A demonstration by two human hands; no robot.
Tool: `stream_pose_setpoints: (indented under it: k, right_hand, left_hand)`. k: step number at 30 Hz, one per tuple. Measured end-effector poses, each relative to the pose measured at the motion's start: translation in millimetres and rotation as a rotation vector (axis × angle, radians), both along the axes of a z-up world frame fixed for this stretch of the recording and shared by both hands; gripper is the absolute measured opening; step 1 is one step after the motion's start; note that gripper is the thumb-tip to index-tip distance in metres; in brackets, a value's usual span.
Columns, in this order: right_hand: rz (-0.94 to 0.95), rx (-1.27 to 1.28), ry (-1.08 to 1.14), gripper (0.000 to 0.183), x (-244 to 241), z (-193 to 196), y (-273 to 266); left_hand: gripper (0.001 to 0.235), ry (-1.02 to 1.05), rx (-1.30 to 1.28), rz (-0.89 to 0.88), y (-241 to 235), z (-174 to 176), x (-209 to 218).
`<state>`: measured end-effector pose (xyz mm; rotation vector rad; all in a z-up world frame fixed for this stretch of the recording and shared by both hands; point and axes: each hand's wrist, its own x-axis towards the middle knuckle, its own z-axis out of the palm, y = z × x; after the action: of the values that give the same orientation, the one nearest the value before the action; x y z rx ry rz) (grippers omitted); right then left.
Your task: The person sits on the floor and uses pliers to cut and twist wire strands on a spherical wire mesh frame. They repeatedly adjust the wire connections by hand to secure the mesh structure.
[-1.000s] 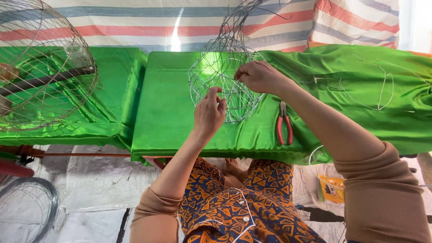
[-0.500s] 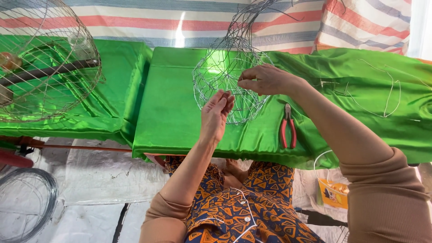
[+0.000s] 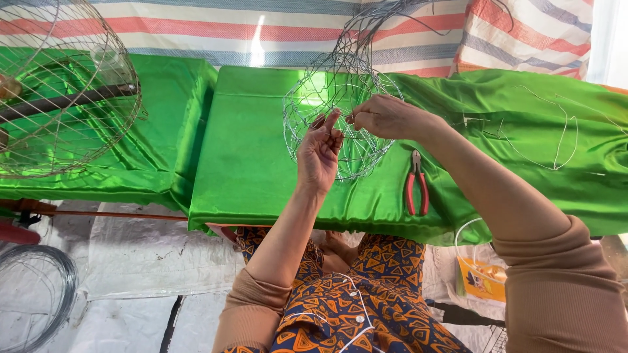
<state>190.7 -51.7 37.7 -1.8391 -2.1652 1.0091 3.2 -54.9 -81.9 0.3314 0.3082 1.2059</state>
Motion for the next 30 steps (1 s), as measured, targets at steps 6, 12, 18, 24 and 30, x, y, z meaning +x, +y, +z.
stream_pose_setpoints:
  k: [6, 12, 18, 24, 30]
  right_hand:
    - [-0.192, 0.065, 0.247, 0.059, -36, 50, -42]
    - [-0.478, 0.201, 0.846, 0.040, -23, -7, -40]
    - [-0.510, 0.117, 0.767, 0.038, -22, 6, -38]
    - [-0.405, 0.176, 0.571, 0.041, -32, 17, -46]
    - [-0.340, 0.009, 0.276, 0.031, -37, 27, -49]
  left_hand:
    - [0.032, 0.028, 0.046, 0.007, -5, 21, -9]
    - [0.026, 0.094, 0.119, 0.045, -6, 12, -4]
    - [0.027, 0.154, 0.121, 0.061, -13, 17, -6]
    - [0.018, 1.268, 0.746, 0.604, -14, 28, -37]
    - [0.090, 1.510, 1.093, 1.050, 7, 102, -3]
